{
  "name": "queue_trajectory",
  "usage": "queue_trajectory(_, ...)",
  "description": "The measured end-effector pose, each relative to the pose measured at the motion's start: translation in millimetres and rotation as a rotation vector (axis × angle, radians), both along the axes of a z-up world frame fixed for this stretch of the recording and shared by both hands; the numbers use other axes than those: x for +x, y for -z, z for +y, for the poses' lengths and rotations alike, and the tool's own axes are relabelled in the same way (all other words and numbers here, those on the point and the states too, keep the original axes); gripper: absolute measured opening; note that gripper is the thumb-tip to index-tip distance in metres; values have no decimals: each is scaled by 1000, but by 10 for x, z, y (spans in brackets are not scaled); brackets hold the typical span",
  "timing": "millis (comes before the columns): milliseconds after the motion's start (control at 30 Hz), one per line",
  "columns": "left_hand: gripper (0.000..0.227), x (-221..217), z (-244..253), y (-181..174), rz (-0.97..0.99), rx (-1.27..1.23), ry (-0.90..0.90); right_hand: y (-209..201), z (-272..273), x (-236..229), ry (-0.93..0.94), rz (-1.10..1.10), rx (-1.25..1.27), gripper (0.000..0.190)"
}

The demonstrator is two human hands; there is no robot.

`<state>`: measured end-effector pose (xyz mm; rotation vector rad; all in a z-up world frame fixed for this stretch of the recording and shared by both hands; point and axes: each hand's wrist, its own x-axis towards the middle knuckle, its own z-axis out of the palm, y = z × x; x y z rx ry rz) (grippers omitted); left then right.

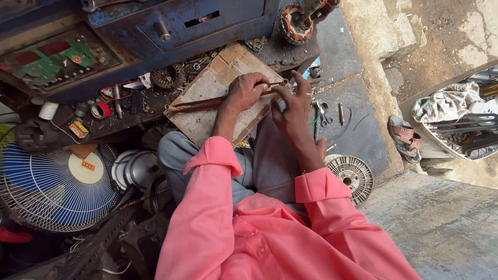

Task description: Winding copper wires onto a wooden frame and then preparing them for an electrical component.

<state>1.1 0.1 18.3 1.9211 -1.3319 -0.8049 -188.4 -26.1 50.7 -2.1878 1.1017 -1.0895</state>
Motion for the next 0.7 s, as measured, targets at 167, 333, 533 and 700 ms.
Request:
queue_trajectory(167, 18, 21, 12, 34, -37, -88, 23, -26, -116, -13, -190, 271, -15, 50)
queue_trajectory(333, 18, 26, 21, 16, -13, -89, 26, -105, -332, -6, -305, 473, -112, 45)
queue_trajectory(533, 17, 21, 5, -89, 16, -63, 26, -374, -522, 96, -464, 765, -28, 60)
queue_trajectory(700, 17, 36, -29, -3, -13, -72, 5, -199, -679, 129, -538, 799, -86, 45)
